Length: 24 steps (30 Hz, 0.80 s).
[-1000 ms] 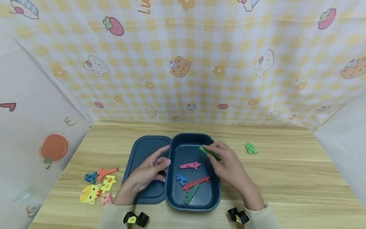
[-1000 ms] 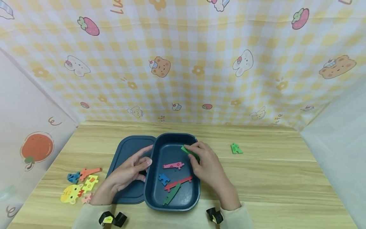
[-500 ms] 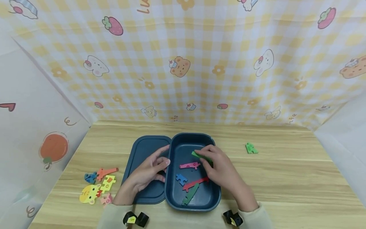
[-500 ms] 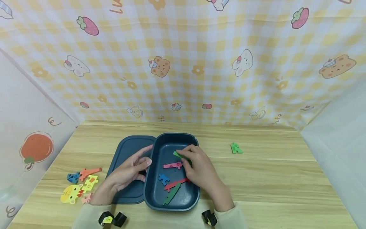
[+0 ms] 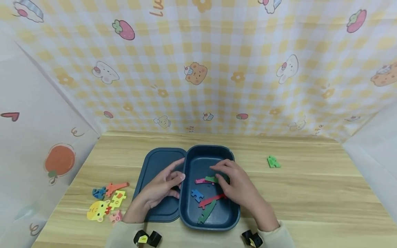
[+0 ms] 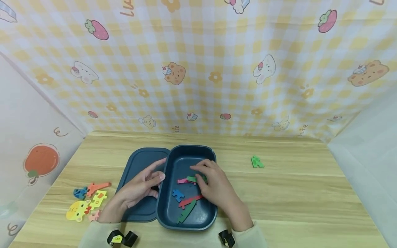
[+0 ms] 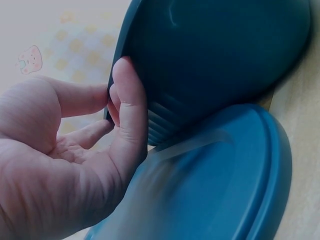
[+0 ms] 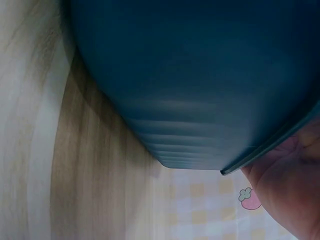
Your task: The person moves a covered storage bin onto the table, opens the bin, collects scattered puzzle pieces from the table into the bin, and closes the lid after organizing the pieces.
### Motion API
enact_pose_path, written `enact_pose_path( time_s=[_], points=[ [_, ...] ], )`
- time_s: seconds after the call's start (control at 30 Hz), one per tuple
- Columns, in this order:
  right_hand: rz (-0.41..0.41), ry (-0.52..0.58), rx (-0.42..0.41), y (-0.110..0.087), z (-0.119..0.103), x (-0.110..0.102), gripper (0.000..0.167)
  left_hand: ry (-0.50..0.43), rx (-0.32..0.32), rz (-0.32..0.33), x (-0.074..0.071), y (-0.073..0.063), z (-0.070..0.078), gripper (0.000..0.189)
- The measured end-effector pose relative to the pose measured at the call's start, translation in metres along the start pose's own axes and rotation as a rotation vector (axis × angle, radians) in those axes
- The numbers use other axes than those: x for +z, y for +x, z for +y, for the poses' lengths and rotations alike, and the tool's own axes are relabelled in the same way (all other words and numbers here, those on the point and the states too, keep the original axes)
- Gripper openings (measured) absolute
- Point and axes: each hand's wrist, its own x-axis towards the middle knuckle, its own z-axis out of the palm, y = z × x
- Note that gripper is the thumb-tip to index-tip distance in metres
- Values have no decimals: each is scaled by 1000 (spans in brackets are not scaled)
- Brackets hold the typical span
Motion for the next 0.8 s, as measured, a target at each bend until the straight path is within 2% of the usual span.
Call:
enact_pose_path(
  time_s=[0.4,0.57,0.8],
  points=[
    [72,-16,-22,-1,7,-9,22,-1,-4,-3,1,0,-1,72],
    [99,-35,-4,0,13,-18,23,0,-5,2,0,-2,-1,71],
    [178,-76,46,-2,29,-35,24,5,-5,-3,1,-1,1,72]
  ],
)
